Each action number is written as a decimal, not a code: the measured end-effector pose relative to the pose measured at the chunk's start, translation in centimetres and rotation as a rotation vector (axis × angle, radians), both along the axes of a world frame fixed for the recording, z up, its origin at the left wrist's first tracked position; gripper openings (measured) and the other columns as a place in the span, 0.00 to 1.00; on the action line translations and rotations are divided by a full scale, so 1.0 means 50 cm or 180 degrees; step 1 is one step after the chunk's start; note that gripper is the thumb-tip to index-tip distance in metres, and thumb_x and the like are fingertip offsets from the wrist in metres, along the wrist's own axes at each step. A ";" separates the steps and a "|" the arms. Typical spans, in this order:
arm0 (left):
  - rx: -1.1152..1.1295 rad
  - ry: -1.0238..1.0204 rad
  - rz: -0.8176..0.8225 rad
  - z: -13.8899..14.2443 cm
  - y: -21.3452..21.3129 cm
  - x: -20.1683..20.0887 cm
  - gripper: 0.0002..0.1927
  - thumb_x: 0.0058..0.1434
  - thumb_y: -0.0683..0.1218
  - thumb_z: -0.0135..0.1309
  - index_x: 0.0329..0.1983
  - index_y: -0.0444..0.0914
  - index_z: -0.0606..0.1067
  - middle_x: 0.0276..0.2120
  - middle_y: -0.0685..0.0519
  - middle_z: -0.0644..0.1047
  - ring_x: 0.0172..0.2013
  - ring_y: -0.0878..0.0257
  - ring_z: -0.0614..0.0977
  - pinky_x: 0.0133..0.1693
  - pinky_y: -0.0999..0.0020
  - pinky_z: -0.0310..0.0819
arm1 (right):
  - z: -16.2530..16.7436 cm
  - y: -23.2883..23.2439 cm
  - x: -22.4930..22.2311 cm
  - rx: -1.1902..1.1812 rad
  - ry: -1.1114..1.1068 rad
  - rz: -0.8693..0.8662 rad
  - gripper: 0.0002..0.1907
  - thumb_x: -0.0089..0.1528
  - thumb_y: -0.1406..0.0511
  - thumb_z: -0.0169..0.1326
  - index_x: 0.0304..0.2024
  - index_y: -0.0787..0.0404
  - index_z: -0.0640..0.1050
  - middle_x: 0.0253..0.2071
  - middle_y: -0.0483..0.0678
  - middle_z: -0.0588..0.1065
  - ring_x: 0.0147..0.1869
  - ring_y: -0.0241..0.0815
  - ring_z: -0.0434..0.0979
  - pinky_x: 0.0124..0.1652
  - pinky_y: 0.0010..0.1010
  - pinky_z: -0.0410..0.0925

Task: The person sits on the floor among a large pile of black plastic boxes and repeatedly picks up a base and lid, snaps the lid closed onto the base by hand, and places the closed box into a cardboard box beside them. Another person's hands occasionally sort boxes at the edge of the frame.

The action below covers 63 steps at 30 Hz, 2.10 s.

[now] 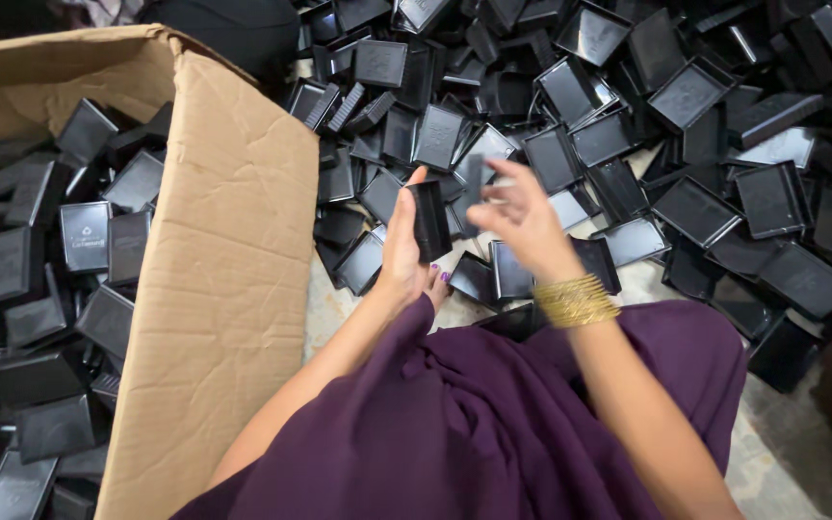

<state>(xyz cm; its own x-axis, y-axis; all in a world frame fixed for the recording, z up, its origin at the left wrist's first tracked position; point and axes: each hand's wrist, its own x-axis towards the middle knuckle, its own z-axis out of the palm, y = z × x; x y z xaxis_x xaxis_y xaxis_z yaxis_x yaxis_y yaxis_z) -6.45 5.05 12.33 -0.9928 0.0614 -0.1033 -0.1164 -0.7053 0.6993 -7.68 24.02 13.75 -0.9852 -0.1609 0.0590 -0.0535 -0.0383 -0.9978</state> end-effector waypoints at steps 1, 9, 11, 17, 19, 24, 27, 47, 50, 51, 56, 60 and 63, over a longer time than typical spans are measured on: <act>-0.0066 -0.0078 0.0029 0.002 0.004 0.000 0.29 0.74 0.59 0.40 0.74 0.42 0.62 0.50 0.53 0.78 0.45 0.67 0.80 0.48 0.70 0.77 | 0.014 -0.022 0.015 -0.0310 -0.0025 0.0219 0.41 0.60 0.63 0.67 0.72 0.59 0.64 0.58 0.58 0.74 0.55 0.40 0.78 0.53 0.32 0.74; -0.0418 0.0333 -0.0035 0.015 0.007 0.000 0.30 0.75 0.59 0.38 0.74 0.39 0.59 0.50 0.50 0.75 0.45 0.61 0.80 0.46 0.65 0.80 | 0.085 -0.073 0.045 0.1057 -0.0093 0.0279 0.42 0.57 0.62 0.66 0.72 0.51 0.64 0.57 0.57 0.78 0.51 0.44 0.85 0.48 0.32 0.77; -0.0487 0.0372 -0.0039 0.016 0.009 0.004 0.30 0.78 0.58 0.38 0.76 0.39 0.59 0.50 0.49 0.74 0.45 0.61 0.79 0.46 0.66 0.79 | 0.081 -0.076 0.048 0.1055 -0.0027 0.0356 0.42 0.58 0.63 0.65 0.73 0.52 0.62 0.57 0.58 0.77 0.52 0.44 0.84 0.49 0.33 0.77; -0.0226 0.0325 -0.0113 0.039 0.002 0.000 0.29 0.73 0.59 0.41 0.72 0.41 0.62 0.54 0.51 0.75 0.48 0.64 0.80 0.49 0.68 0.78 | 0.063 -0.067 0.030 0.0020 -0.0072 0.0701 0.45 0.60 0.68 0.61 0.75 0.54 0.53 0.59 0.54 0.70 0.56 0.41 0.79 0.52 0.32 0.74; -0.1072 0.0572 0.0043 0.052 -0.006 -0.005 0.26 0.75 0.60 0.44 0.61 0.35 0.71 0.47 0.51 0.78 0.43 0.64 0.80 0.46 0.70 0.77 | 0.059 -0.057 0.023 -0.0110 -0.0254 0.0602 0.45 0.59 0.69 0.60 0.74 0.54 0.53 0.53 0.53 0.75 0.53 0.38 0.79 0.50 0.31 0.74; -0.3347 0.0976 0.1031 0.069 -0.014 -0.003 0.20 0.70 0.54 0.56 0.40 0.31 0.76 0.31 0.50 0.77 0.32 0.63 0.76 0.37 0.70 0.73 | 0.043 -0.062 0.031 0.0197 -0.0209 0.0622 0.26 0.60 0.71 0.62 0.59 0.68 0.70 0.51 0.49 0.78 0.54 0.36 0.80 0.53 0.27 0.74; -0.3616 0.1066 0.1079 0.070 -0.016 0.000 0.19 0.70 0.52 0.58 0.38 0.30 0.74 0.28 0.49 0.74 0.29 0.63 0.73 0.35 0.68 0.71 | 0.032 -0.070 0.036 0.0253 -0.0250 0.0533 0.25 0.58 0.72 0.63 0.57 0.67 0.71 0.49 0.48 0.79 0.51 0.35 0.80 0.50 0.27 0.74; -0.3593 0.1684 0.1209 0.124 -0.010 0.020 0.11 0.57 0.39 0.66 0.43 0.37 0.84 0.34 0.53 0.79 0.31 0.68 0.74 0.30 0.75 0.64 | 0.032 -0.010 -0.005 -0.1028 -0.0253 0.0167 0.31 0.63 0.67 0.61 0.66 0.63 0.65 0.57 0.52 0.76 0.57 0.38 0.79 0.51 0.30 0.75; -0.3611 0.1911 0.1400 0.123 -0.006 0.017 0.05 0.59 0.39 0.67 0.38 0.37 0.82 0.33 0.55 0.80 0.34 0.66 0.78 0.37 0.71 0.71 | 0.024 -0.010 -0.004 -0.0858 -0.0209 0.0122 0.29 0.62 0.69 0.61 0.64 0.66 0.66 0.56 0.53 0.77 0.56 0.38 0.80 0.52 0.28 0.74; -0.3641 0.1833 0.1373 0.119 -0.006 0.016 0.05 0.59 0.40 0.67 0.36 0.37 0.82 0.32 0.54 0.79 0.33 0.64 0.77 0.36 0.70 0.70 | 0.022 -0.010 -0.004 -0.0855 -0.0285 0.0080 0.30 0.62 0.69 0.61 0.64 0.65 0.66 0.55 0.53 0.77 0.54 0.38 0.80 0.50 0.27 0.74; -0.3780 0.1826 0.1307 0.106 -0.014 0.007 0.05 0.59 0.39 0.63 0.34 0.35 0.77 0.32 0.52 0.77 0.33 0.60 0.76 0.36 0.66 0.71 | 0.023 -0.013 -0.004 -0.0847 -0.0196 0.0064 0.27 0.61 0.70 0.61 0.60 0.66 0.66 0.53 0.52 0.78 0.53 0.38 0.80 0.50 0.28 0.74; -0.3948 0.2320 0.1134 0.107 -0.022 0.005 0.05 0.61 0.37 0.59 0.36 0.35 0.73 0.34 0.48 0.74 0.37 0.53 0.75 0.41 0.61 0.69 | 0.016 -0.012 -0.002 -0.1057 -0.0543 0.0152 0.23 0.62 0.70 0.60 0.58 0.66 0.68 0.51 0.54 0.79 0.53 0.40 0.81 0.50 0.32 0.75; -0.3901 0.2461 0.1020 0.100 -0.026 0.011 0.06 0.62 0.37 0.56 0.39 0.34 0.71 0.35 0.46 0.71 0.40 0.48 0.74 0.43 0.57 0.69 | 0.010 -0.015 -0.001 -0.1368 -0.0737 0.0237 0.21 0.63 0.67 0.57 0.57 0.63 0.68 0.51 0.51 0.78 0.52 0.40 0.81 0.49 0.35 0.77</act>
